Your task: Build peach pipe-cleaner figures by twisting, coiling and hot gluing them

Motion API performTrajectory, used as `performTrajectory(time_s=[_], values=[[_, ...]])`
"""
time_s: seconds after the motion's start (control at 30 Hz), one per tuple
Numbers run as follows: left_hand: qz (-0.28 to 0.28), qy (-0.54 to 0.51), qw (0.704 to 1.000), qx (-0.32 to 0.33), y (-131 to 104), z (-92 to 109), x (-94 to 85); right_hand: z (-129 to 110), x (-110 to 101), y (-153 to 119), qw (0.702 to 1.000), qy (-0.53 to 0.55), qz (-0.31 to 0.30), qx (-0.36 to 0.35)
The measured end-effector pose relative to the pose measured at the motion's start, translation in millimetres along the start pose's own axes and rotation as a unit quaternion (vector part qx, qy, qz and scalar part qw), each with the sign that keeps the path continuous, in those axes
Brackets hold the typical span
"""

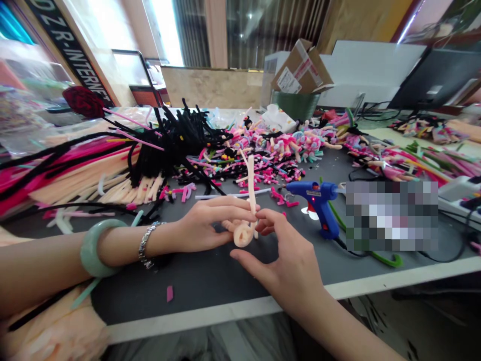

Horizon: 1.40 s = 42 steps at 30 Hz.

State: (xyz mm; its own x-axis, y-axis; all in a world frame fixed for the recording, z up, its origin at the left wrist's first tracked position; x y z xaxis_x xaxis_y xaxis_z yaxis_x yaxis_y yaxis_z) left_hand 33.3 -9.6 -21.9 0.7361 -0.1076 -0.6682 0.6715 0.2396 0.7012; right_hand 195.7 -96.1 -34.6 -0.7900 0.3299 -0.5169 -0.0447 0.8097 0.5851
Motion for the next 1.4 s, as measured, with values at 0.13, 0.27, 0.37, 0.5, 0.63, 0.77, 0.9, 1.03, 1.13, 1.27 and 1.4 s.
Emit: performTrajectory(time_s=[0.13, 0.27, 0.37, 0.5, 0.63, 0.77, 0.9, 1.03, 1.13, 1.27, 1.4], values=[[-0.014, -0.004, 1.000, 0.002, -0.3, -1.3, 0.9, 1.4, 0.2, 0.0, 1.000, 0.003, -0.001, 0.001], [-0.019, -0.012, 1.000, 0.002, -0.6, -2.3, 1.1, 1.5, 1.1, 0.2, 1.000, 0.008, 0.001, -0.008], [-0.023, -0.017, 1.000, 0.004, -0.6, -2.4, 1.1, 1.3, 1.1, -0.2, 1.000, 0.017, 0.002, -0.004], [-0.027, -0.021, 0.999, 0.003, -0.6, -2.9, 1.3, 0.8, 0.8, -0.6, 1.000, 0.024, -0.005, 0.001], [-0.025, -0.021, 0.999, 0.006, -0.7, -4.0, 1.3, 1.3, 0.9, -1.2, 1.000, 0.022, -0.003, 0.000], [-0.024, -0.026, 0.999, 0.007, -1.0, -4.5, 1.2, 2.3, 1.0, -1.6, 1.000, 0.019, 0.002, -0.011], [-0.025, -0.020, 0.999, 0.009, -1.5, -4.6, 1.0, 2.5, 1.0, -0.9, 1.000, 0.017, 0.006, -0.019], [-0.023, -0.012, 1.000, 0.013, -1.8, -4.9, 0.0, 1.5, 0.6, -0.2, 0.999, 0.021, 0.011, -0.030], [-0.019, -0.005, 1.000, 0.016, -1.6, -4.9, -1.1, 1.3, 0.6, 0.0, 0.999, 0.024, 0.013, -0.033], [-0.015, -0.007, 1.000, 0.019, -1.5, -5.0, -1.7, 1.6, 0.7, -0.8, 0.999, 0.021, 0.017, -0.035], [-0.012, -0.008, 1.000, 0.014, -1.5, -5.7, -1.5, 1.6, 0.5, -1.6, 0.999, 0.027, 0.019, -0.035]])
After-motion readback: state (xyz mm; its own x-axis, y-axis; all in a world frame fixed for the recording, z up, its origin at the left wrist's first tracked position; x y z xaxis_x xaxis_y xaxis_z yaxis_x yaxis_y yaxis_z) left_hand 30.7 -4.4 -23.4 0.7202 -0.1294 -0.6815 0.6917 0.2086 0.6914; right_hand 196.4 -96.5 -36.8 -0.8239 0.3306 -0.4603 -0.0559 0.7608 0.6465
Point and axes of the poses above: each hand's wrist, its own y-axis towards the middle knuckle, its own x-axis out of the palm, z = x × y, the point moved 2 cm from there along y, towards the middle knuckle, and after that the axes turned 15 degrees about y, right-handed, at the moved point
